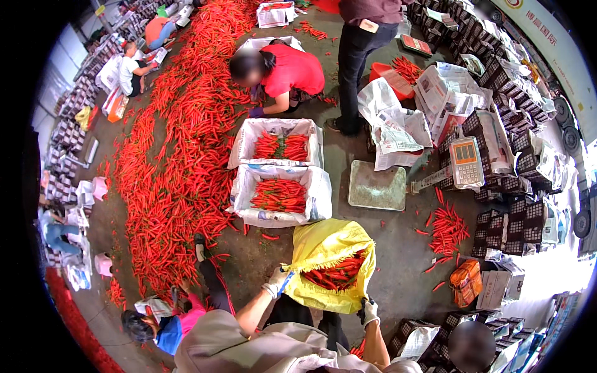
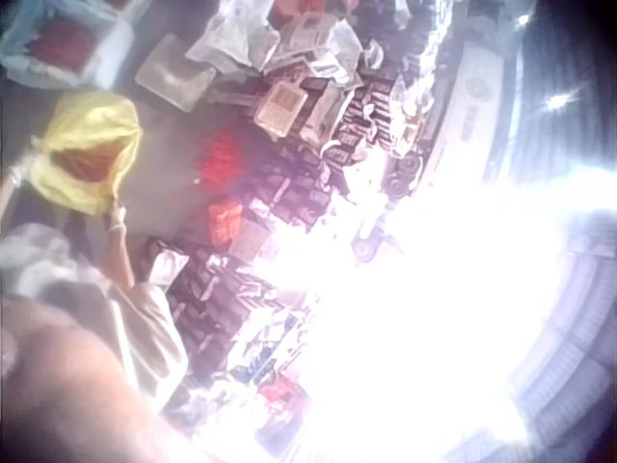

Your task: The person sits on the floor and sorts red chili peppers by hand, gathering them into bunches and placing them into a yellow sack. Other workers are visible nearby, also sorting peppers and transferring them into containers.

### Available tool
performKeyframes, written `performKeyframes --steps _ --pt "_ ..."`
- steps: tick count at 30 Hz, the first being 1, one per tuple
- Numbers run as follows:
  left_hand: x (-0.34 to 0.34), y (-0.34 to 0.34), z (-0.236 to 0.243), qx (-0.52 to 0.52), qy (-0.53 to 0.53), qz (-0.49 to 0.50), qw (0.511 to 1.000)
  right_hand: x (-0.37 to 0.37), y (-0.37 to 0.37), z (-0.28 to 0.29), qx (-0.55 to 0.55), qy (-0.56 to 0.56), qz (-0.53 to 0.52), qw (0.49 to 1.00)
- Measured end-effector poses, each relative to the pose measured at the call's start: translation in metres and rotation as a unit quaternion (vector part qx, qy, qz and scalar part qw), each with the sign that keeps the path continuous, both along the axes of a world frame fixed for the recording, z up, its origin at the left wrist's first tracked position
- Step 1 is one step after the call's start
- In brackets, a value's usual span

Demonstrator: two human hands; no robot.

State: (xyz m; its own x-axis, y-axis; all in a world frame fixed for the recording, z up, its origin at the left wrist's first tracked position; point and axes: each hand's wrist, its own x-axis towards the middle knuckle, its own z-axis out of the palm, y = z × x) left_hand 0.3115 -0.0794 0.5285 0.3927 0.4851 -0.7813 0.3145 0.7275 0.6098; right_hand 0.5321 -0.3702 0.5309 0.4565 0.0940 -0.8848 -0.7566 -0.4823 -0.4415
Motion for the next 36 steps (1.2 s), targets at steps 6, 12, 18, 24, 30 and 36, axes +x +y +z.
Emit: performKeyframes --steps 6,12,18,24,30,36 --pt "0.02 0.019 0.012 0.005 -0.01 -0.011 1.0 0.003 0.023 0.004 0.003 -0.014 -0.076 0.997" --pt "0.05 0.006 0.053 0.025 0.038 -0.013 0.999 0.014 0.02 0.001 0.034 0.005 -0.085 0.996" --pt "0.026 0.007 0.035 -0.012 0.052 -0.038 0.998 0.0 0.017 0.0 0.019 0.019 -0.108 0.994" --pt "0.033 0.011 0.061 -0.03 0.035 -0.008 0.999 -0.001 0.02 0.004 0.027 0.016 -0.108 0.994" --pt "0.032 0.007 0.045 -0.003 0.075 -0.031 0.997 0.004 0.021 0.003 0.022 0.013 -0.094 0.995" --pt "0.024 0.008 0.033 -0.012 0.047 -0.03 0.998 0.0 0.028 0.01 0.012 0.017 -0.095 0.995"
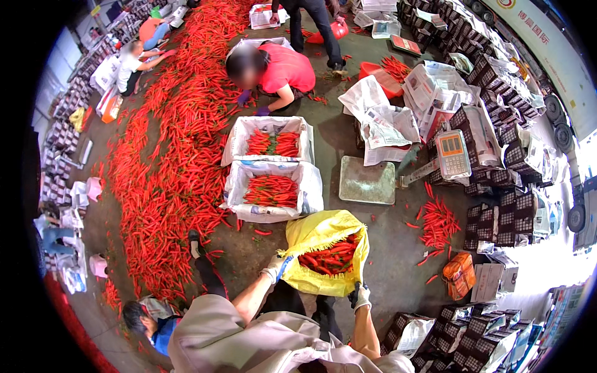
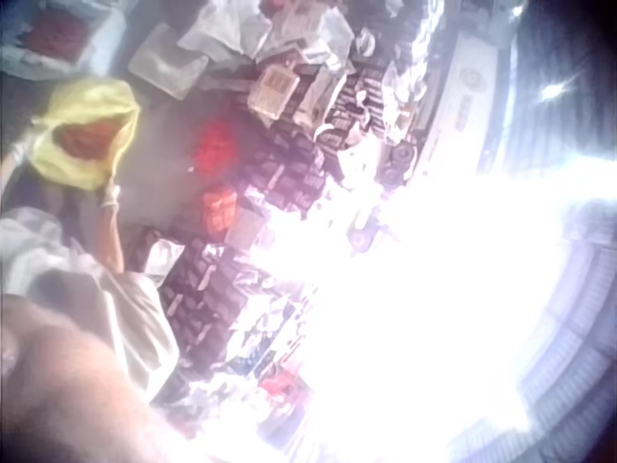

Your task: The person sits on the floor and sorts red chili peppers by hand, gathering them into bunches and placing them into a yellow sack. Other workers are visible nearby, also sorting peppers and transferring them into containers.

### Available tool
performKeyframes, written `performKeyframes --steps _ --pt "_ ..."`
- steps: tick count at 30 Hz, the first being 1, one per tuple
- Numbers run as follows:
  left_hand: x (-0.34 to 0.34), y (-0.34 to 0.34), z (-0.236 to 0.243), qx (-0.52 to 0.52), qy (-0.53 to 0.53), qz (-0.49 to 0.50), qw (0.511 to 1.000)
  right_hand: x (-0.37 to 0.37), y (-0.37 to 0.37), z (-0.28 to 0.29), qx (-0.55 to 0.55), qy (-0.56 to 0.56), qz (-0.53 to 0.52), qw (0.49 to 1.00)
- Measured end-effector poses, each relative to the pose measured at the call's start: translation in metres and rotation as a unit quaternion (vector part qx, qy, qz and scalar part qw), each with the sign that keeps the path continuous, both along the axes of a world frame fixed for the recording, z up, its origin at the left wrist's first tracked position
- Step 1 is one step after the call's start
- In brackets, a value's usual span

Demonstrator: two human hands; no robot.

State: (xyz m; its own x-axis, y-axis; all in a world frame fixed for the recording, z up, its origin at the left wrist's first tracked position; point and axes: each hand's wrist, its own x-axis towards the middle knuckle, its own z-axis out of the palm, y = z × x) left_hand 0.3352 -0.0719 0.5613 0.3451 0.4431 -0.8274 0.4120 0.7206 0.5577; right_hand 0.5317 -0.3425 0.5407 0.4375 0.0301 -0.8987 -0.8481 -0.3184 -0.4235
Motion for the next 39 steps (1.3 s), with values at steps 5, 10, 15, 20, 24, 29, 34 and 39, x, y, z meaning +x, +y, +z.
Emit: performKeyframes --steps 5,10,15,20,24,29,34,39 --pt "0.006 -0.002 0.004 0.007 -0.011 -0.008 1.0 0.005 -0.007 -0.005 -0.016 -0.007 0.01 1.0" --pt "-0.002 -0.007 -0.05 -0.005 0.02 -0.034 0.999 0.005 0.0 0.003 -0.013 -0.009 0.019 1.0" --pt "-0.013 -0.01 -0.08 -0.012 -0.025 0.018 0.999 0.002 0.008 0.003 -0.009 0.011 0.005 1.0" --pt "0.01 -0.005 -0.006 -0.07 -0.046 0.064 0.994 0.01 -0.007 -0.001 -0.005 0.014 0.003 1.0" --pt "0.0 -0.003 -0.014 -0.035 -0.013 0.0 0.999 0.006 -0.003 -0.009 -0.004 0.003 0.022 1.0" --pt "-0.003 -0.007 -0.021 -0.079 -0.075 0.048 0.993 0.006 0.0 -0.005 -0.018 0.003 0.022 1.0" --pt "0.002 -0.003 -0.021 -0.106 -0.064 0.052 0.991 0.01 0.005 -0.003 -0.014 0.008 0.034 0.999" --pt "0.004 -0.005 -0.027 -0.071 -0.038 0.032 0.996 0.009 0.018 0.011 -0.021 0.004 0.041 0.999"
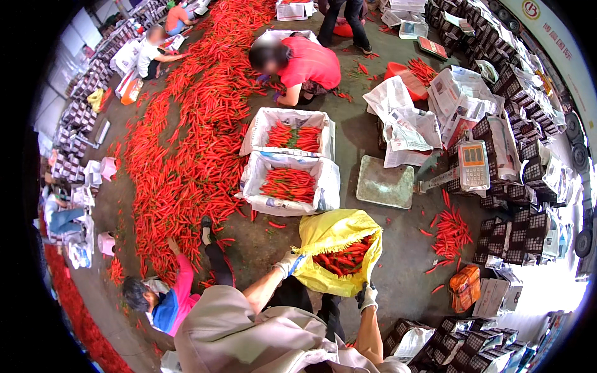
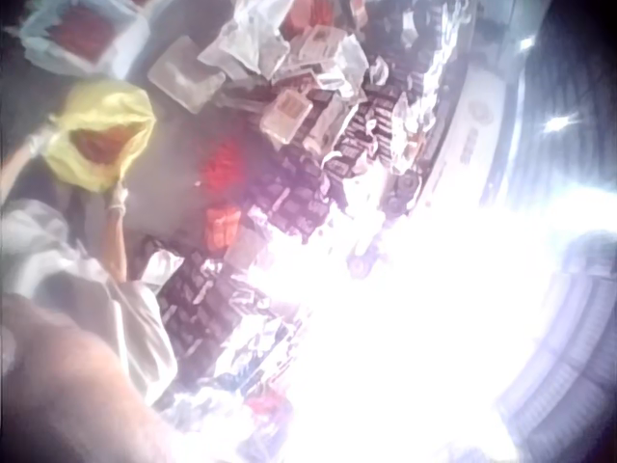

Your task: The person sits on the floor and sorts red chili peppers by hand, gathering them into bunches and placing them into a yellow sack. Other workers are visible nearby, also sorting peppers and transferring them into containers.

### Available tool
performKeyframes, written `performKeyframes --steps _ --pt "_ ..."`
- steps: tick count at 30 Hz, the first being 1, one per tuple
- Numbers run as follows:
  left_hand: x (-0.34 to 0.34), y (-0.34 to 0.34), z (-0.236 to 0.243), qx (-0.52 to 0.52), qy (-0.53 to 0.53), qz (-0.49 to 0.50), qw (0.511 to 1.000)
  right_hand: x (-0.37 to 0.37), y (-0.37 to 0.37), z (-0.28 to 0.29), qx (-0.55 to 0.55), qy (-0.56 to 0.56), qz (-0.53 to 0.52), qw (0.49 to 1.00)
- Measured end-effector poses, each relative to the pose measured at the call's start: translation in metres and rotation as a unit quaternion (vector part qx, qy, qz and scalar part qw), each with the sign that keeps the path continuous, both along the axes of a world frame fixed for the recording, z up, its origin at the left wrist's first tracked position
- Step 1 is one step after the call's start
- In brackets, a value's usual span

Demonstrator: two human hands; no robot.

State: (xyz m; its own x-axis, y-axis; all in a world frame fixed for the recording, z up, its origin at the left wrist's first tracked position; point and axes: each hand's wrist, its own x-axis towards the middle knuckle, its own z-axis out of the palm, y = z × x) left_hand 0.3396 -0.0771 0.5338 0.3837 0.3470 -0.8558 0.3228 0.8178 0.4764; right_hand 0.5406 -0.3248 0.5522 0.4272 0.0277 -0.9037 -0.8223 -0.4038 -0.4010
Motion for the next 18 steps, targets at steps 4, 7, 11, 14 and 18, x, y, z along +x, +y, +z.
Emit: performKeyframes --steps 4,7,11,14,18 --pt "0.006 -0.002 -0.007 0.009 0.009 -0.023 1.0 0.003 -0.005 -0.002 -0.002 -0.008 0.0 1.0" --pt "0.013 -0.015 -0.039 0.007 -0.03 -0.037 0.999 0.011 -0.019 -0.006 -0.007 -0.025 0.002 1.0" --pt "-0.04 -0.005 -0.141 -0.257 -0.268 0.2 0.907 -0.01 0.003 -0.014 0.025 -0.013 0.0 1.0" --pt "-0.046 -0.004 -0.15 -0.189 -0.221 0.161 0.943 -0.011 0.004 -0.021 0.04 -0.019 -0.011 0.999" --pt "0.037 -0.006 -0.054 0.172 -0.134 -0.109 0.97 0.023 -0.028 -0.007 0.014 -0.088 -0.025 0.996"
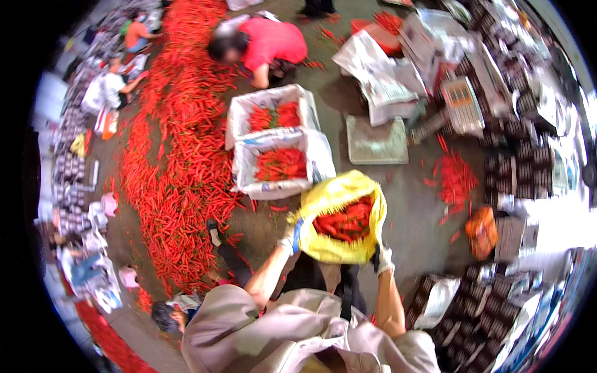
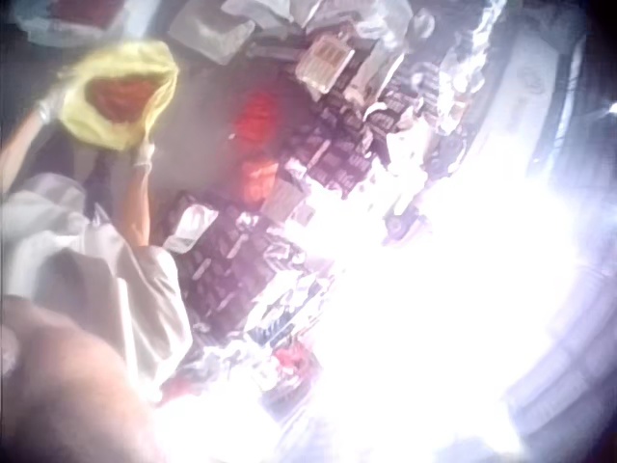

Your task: The person sits on the floor and sorts red chili peppers by hand, gathering them into bunches and placing them into a yellow sack. Other workers are visible nearby, also sorting peppers and transferring them into containers.

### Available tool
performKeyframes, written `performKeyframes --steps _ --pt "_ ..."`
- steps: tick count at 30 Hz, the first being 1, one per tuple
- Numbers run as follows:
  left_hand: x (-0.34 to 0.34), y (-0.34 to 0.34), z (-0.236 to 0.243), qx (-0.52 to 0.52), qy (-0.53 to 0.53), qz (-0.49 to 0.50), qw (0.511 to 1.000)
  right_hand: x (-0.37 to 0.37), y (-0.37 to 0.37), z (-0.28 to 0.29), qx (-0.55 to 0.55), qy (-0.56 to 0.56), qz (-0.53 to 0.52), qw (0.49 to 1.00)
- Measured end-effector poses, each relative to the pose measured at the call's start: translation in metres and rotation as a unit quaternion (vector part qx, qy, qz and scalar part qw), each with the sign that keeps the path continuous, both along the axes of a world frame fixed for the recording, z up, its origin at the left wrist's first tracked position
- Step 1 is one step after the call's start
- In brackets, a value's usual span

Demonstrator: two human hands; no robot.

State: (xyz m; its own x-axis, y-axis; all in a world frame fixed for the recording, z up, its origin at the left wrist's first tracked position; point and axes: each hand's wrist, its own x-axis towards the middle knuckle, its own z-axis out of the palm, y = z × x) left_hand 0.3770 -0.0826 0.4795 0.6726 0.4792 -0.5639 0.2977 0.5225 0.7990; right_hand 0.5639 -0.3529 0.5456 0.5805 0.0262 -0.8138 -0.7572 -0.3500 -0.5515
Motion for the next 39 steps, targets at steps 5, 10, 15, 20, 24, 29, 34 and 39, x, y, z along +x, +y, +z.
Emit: performKeyframes --steps 5,10,15,20,24,29,34,39 --pt "-0.006 0.068 0.033 0.087 -0.104 0.057 0.989 0.012 0.036 0.0 0.068 0.067 -0.132 0.987" --pt "0.022 0.055 0.077 -0.167 -0.095 0.089 0.977 0.019 0.007 0.0 0.098 0.074 -0.21 0.97" --pt "0.003 0.059 0.028 -0.027 -0.092 0.024 0.995 0.014 0.019 -0.001 0.112 0.089 -0.219 0.965" --pt "-0.026 0.099 -0.024 -0.112 -0.181 0.089 0.973 0.012 0.048 -0.007 0.115 0.106 -0.182 0.971" --pt "0.012 0.061 0.032 -0.248 -0.122 0.176 0.945 0.022 0.017 0.006 0.077 0.085 -0.194 0.974" --pt "-0.007 0.076 0.005 -0.305 -0.175 0.176 0.919 0.016 0.029 0.001 0.116 0.104 -0.187 0.97" --pt "0.007 0.062 0.031 -0.262 -0.082 0.189 0.943 0.02 0.017 0.0 0.085 0.094 -0.205 0.971" --pt "-0.004 0.075 0.025 -0.243 -0.097 0.18 0.948 0.015 0.026 -0.003 0.101 0.102 -0.209 0.967"
